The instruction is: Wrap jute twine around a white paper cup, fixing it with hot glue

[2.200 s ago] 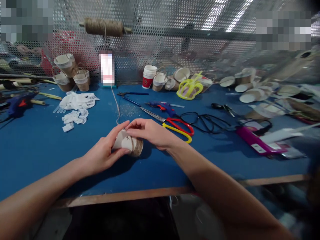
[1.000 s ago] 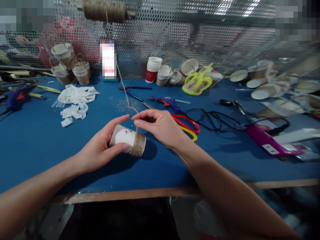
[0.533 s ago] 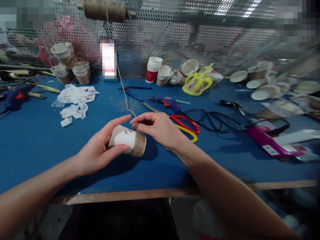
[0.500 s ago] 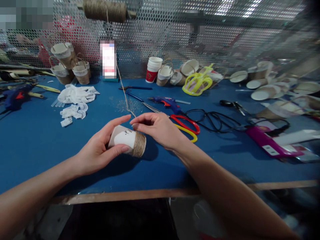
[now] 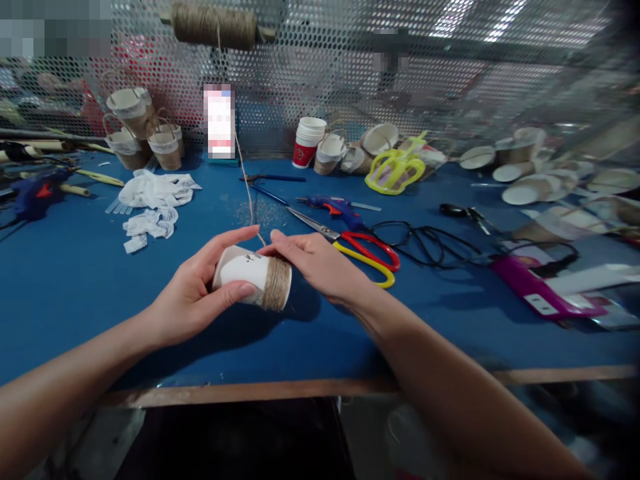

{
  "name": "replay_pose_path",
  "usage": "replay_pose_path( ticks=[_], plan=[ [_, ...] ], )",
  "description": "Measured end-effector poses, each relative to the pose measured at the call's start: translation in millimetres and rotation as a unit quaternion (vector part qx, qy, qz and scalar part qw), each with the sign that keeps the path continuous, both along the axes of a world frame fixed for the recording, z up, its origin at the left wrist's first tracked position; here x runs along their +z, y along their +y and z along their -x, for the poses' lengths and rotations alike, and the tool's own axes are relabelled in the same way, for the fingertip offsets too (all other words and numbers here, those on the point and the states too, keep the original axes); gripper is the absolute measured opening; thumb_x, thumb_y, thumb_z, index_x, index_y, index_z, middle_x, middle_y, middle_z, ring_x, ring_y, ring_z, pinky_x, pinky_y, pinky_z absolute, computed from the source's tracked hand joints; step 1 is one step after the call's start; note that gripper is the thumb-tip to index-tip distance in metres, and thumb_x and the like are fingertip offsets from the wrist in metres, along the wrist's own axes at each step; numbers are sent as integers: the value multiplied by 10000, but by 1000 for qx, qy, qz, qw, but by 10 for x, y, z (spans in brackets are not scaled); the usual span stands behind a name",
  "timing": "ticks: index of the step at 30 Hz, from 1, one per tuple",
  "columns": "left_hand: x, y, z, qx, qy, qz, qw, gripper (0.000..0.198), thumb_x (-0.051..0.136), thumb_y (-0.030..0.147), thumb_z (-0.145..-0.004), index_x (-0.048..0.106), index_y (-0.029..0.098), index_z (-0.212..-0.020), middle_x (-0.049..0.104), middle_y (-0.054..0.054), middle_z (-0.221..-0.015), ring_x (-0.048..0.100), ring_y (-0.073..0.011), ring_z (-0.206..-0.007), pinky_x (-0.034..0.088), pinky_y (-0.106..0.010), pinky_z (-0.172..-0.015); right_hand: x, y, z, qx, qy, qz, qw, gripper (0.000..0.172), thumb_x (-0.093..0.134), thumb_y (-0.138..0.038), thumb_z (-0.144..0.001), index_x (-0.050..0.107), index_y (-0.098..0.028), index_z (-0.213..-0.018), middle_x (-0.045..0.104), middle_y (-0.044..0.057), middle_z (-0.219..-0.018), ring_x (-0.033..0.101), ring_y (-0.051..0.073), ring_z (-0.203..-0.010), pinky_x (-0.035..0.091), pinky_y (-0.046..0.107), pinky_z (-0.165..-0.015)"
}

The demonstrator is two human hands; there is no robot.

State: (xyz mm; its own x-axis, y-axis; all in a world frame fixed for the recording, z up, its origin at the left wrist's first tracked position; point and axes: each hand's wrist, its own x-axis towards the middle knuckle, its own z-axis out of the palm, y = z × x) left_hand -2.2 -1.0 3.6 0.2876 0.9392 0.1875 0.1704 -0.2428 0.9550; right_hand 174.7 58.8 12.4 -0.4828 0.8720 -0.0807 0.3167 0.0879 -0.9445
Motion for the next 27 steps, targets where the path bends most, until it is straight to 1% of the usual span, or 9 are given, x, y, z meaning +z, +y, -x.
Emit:
replay_pose_path(
  ticks=[4,6,9,13,15,18,22,24,27],
  plan=[
    [-6,2,-1,-11,4,-13,1000,518,555,239,-799,357,226,-1277,589,-28,-937,513,-100,-713,449,-189,-653,46,-9,-26,58,-13,6,998,578,341,-597,-799,684,-135,-852,670,67,-782,593,149,-733,448,260,-656],
    [-6,3,3,-6,10,-23,1000,512,556,234,-798,362,227,-1272,588,-29,-955,519,-102,-729,453,-191,-668,81,-11,-60,107,-27,-3,994,567,365,-608,-780,665,-144,-910,664,58,-799,596,146,-717,458,255,-630],
    [-5,2,13,-2,21,-32,999,505,546,239,-804,359,220,-1273,585,-41,-972,532,-114,-749,458,-198,-665,113,-9,-114,158,-48,14,986,513,551,-531,-712,584,-177,-1081,656,40,-868,599,140,-702,469,249,-611],
    [-1,5,20,-3,28,-38,999,514,551,235,-798,355,210,-1273,579,-58,-1022,544,-123,-762,462,-203,-663,106,-6,-135,166,-32,40,985,630,670,-404,-648,475,-195,-1210,639,45,-978,608,163,-807,484,267,-671],
    [7,13,20,-8,33,-36,999,549,580,241,-776,352,211,-1275,564,-63,-1063,545,-124,-774,462,-200,-665,101,-11,-122,156,-28,2,987,640,678,-392,-642,476,-173,-1209,612,64,-1068,594,182,-903,479,287,-743],
    [27,39,18,0,35,-17,999,576,614,259,-748,368,195,-1265,563,-48,-1019,531,-114,-763,452,-186,-662,96,-34,-89,136,-69,-116,982,641,698,-392,-621,508,-131,-1174,587,88,-1110,566,205,-974,457,329,-820],
    [35,88,20,25,6,35,999,517,599,289,-755,419,163,-1224,546,4,-806,485,-82,-652,424,-159,-591,58,-88,-45,137,-128,-287,939,689,727,-384,-591,504,-89,-1173,561,115,-1126,524,215,-1036,423,361,-890],
    [21,104,21,23,-16,64,998,497,602,300,-751,443,166,-1202,551,2,-809,491,-84,-652,423,-166,-591,27,-110,-32,144,-135,-332,922,668,716,-375,-613,494,-96,-1179,550,117,-1135,516,212,-1049,430,364,-890],
    [-9,110,18,20,-39,93,995,482,617,289,-739,463,179,-1183,572,-8,-847,515,-92,-678,430,-179,-616,-9,-124,-27,147,-145,-367,907,627,697,-363,-644,483,-124,-1183,542,110,-1142,514,213,-1056,445,377,-881]
  ],
)
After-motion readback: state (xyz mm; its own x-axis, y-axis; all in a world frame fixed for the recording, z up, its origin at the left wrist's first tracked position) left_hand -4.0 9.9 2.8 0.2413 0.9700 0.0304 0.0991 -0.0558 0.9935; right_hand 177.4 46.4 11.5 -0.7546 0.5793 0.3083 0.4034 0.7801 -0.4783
